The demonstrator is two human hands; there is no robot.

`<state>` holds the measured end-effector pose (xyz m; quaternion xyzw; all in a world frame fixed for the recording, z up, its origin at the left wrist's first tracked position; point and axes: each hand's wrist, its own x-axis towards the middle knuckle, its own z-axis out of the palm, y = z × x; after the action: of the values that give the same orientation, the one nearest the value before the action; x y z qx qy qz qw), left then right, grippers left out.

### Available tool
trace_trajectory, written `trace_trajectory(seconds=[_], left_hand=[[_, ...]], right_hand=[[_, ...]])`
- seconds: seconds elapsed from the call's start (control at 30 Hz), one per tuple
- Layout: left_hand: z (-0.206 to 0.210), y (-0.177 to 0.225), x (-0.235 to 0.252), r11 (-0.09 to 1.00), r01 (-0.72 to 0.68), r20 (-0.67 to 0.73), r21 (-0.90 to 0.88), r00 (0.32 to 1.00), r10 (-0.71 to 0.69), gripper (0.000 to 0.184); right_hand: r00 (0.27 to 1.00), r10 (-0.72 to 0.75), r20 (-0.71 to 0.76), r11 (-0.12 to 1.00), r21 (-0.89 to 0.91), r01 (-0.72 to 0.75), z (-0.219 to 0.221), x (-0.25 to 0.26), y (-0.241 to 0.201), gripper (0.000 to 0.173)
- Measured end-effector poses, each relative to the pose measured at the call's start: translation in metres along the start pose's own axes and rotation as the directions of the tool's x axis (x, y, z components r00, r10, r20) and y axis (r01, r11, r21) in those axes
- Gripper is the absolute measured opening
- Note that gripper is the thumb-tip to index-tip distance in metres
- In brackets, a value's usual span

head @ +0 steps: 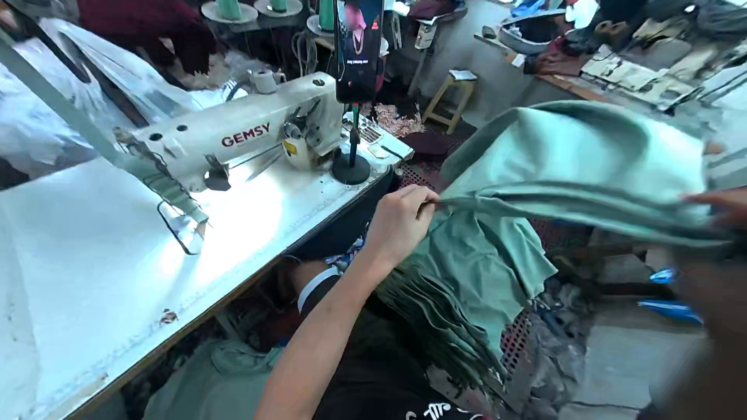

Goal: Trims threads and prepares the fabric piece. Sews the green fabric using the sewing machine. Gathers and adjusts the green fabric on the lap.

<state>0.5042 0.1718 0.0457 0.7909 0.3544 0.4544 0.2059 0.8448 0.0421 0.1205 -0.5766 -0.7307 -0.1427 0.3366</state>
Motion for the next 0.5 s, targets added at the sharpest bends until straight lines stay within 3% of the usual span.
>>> trace_trajectory(seconds=[0.03,0.07,0.13,0.2,0.23,0.27,0.3,0.4,0.47,0.5], left_hand=[[0.025,-0.028,-0.006,0.998,0.065,0.086,-0.014,0.994,-0.063,0.013],[0.047,-0.053,-0.018,0.990,0.139,0.191,0.014,0.972,-0.139,0.014],[0.070,-0.093,-0.056,0.945,0.302,0.405,0.123,0.854,-0.326,0.022],[0.069,-0.123,-0.104,0.886,0.428,0.453,0.177,0.764,-0.459,0.027],[0.063,-0.134,-0.128,0.863,0.477,0.438,0.163,0.749,-0.497,0.028],[0.053,-0.142,-0.148,0.843,0.517,0.422,0.147,0.738,-0.526,0.030],[0.040,-0.144,-0.165,0.819,0.558,0.410,0.134,0.721,-0.559,0.034],[-0.002,-0.125,-0.180,0.773,0.630,0.321,0.072,0.719,-0.616,0.043],[-0.024,-0.084,-0.166,0.841,0.538,0.207,-0.062,0.831,-0.516,0.045],[-0.032,-0.054,-0.156,0.889,0.420,0.128,-0.180,0.907,-0.402,0.044]], right_hand=[[0.981,0.060,0.182,0.998,-0.031,-0.055,0.011,-0.024,0.007,0.041],[0.914,0.157,0.374,0.988,-0.050,-0.149,0.028,-0.047,0.006,0.047],[0.632,0.290,0.719,0.939,-0.085,-0.334,0.069,-0.087,-0.009,0.045],[0.360,0.138,0.923,0.905,0.030,-0.424,0.108,-0.119,-0.022,0.036],[0.302,0.028,0.953,0.877,0.122,-0.465,0.124,-0.129,-0.024,0.046],[0.309,-0.036,0.951,0.849,0.191,-0.492,0.135,-0.131,-0.025,0.051],[0.362,-0.048,0.931,0.839,0.235,-0.492,0.143,-0.123,-0.023,0.050],[0.592,0.053,0.804,0.864,0.261,-0.431,0.171,-0.069,-0.021,0.045],[0.723,0.074,0.687,0.892,0.279,-0.357,0.209,-0.045,-0.032,0.044],[0.740,0.038,0.672,0.909,0.284,-0.304,0.232,-0.044,-0.041,0.041]])
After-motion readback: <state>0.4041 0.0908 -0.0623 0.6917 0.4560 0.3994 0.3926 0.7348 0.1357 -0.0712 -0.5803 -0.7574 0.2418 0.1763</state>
